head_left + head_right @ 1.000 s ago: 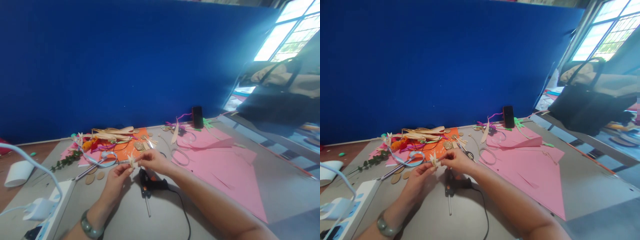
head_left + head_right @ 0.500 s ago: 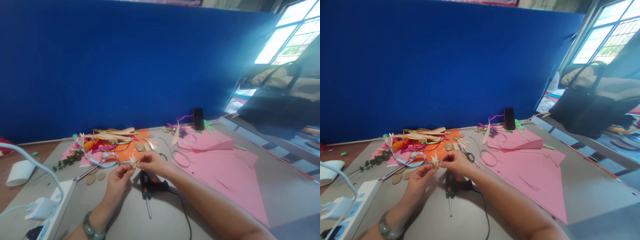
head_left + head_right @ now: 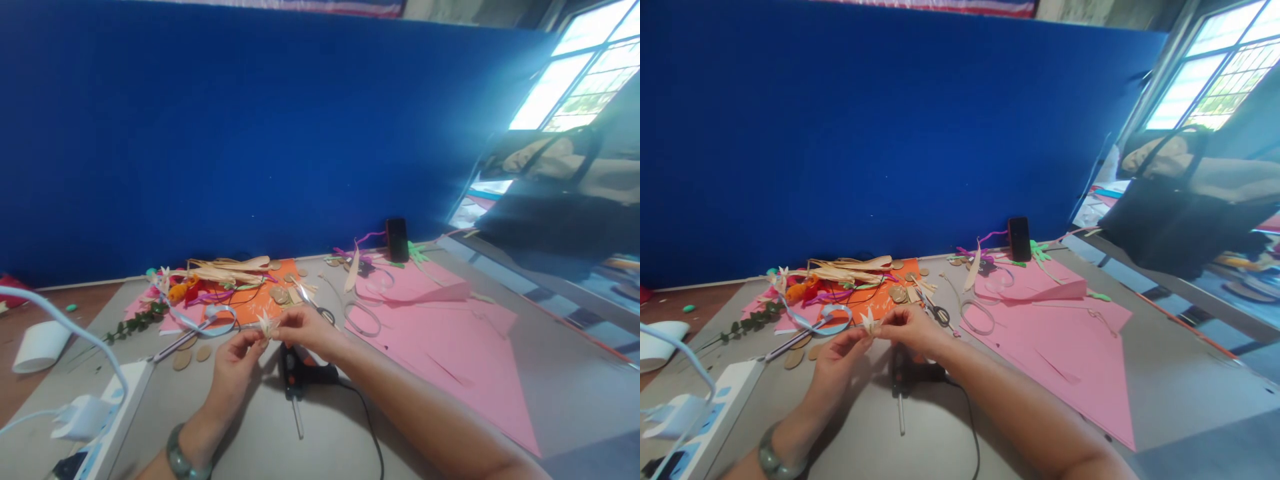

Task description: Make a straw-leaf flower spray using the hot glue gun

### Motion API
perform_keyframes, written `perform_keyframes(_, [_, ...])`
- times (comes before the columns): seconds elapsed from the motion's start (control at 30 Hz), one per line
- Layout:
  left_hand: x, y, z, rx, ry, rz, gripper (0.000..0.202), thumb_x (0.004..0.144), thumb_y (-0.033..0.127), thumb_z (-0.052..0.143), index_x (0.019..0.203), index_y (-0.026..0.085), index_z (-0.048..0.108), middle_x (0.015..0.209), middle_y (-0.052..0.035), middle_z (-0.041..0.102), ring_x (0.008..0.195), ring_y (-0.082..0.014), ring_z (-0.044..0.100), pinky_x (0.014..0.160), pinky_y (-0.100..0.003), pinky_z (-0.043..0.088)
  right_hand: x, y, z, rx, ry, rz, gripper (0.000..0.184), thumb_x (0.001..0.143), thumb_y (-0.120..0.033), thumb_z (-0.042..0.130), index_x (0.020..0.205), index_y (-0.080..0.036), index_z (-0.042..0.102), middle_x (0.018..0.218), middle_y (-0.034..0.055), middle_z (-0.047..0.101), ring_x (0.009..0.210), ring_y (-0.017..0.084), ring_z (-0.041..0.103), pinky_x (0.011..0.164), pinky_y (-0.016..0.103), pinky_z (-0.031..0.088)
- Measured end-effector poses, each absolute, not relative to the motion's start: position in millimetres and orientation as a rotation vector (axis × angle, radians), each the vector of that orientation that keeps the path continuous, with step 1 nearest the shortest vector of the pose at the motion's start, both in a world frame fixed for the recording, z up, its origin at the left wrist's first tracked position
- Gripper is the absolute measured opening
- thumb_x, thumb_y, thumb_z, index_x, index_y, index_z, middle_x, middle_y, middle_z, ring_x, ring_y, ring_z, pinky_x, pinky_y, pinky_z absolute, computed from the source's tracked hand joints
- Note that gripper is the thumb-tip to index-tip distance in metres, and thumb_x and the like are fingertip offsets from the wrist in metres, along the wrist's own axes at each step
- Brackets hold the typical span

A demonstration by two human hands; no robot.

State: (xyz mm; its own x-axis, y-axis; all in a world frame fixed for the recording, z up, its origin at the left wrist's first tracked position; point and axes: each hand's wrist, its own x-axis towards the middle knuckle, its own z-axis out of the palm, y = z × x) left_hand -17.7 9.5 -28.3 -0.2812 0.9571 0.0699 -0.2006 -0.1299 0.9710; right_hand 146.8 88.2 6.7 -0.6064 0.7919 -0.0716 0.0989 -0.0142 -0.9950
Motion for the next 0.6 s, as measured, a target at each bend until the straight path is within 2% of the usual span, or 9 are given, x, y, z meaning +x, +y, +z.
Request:
perform_keyframes(0.17, [-17.1, 8.2, -26.0, 0.955, 1.173, 1.577, 0.014, 0.066, 0.029, 0.081, 0.074, 0.019, 0.076, 0.077, -0.0041, 0.075, 0.075, -0.0185, 0.065, 0.072, -0.026, 0.05, 148.3, 84.4, 10.4, -1.023, -1.803, 1.655, 0.025, 0.078, -0.043, 0.069, 0.08, -0.018, 0.073, 0.058, -0.0023, 0.06, 0.046, 0.008, 0.046, 0.041, 0.019, 0.035])
perform_keyframes(0.3, [-16.2, 8.7, -24.2, 0.887, 1.131, 1.543, 0.015, 0.064, 0.028, 0.082, 0.073, 0.018, 0.076, 0.075, -0.0033, 0.075, 0.071, -0.0174, 0.065, 0.069, -0.025, 0.05, 146.6, 81.0, 15.0, -1.045, -1.791, 1.64, 0.021, 0.076, -0.038, 0.07, 0.079, -0.017, 0.071, 0.059, -0.0029, 0.059, 0.046, 0.008, 0.044, 0.039, 0.018, 0.03])
perform_keyframes(0.6, [-15.5, 8.9, -20.3, 0.74, 1.031, 1.494, 0.017, 0.062, 0.025, 0.084, 0.069, 0.016, 0.072, 0.074, -0.0023, 0.072, 0.071, -0.0133, 0.062, 0.07, -0.022, 0.048, 146.3, 83.8, 8.8, -1.077, -1.73, 1.447, 0.02, 0.079, -0.034, 0.066, 0.071, -0.016, 0.064, 0.058, -0.003, 0.058, 0.049, 0.008, 0.048, 0.049, 0.019, 0.039])
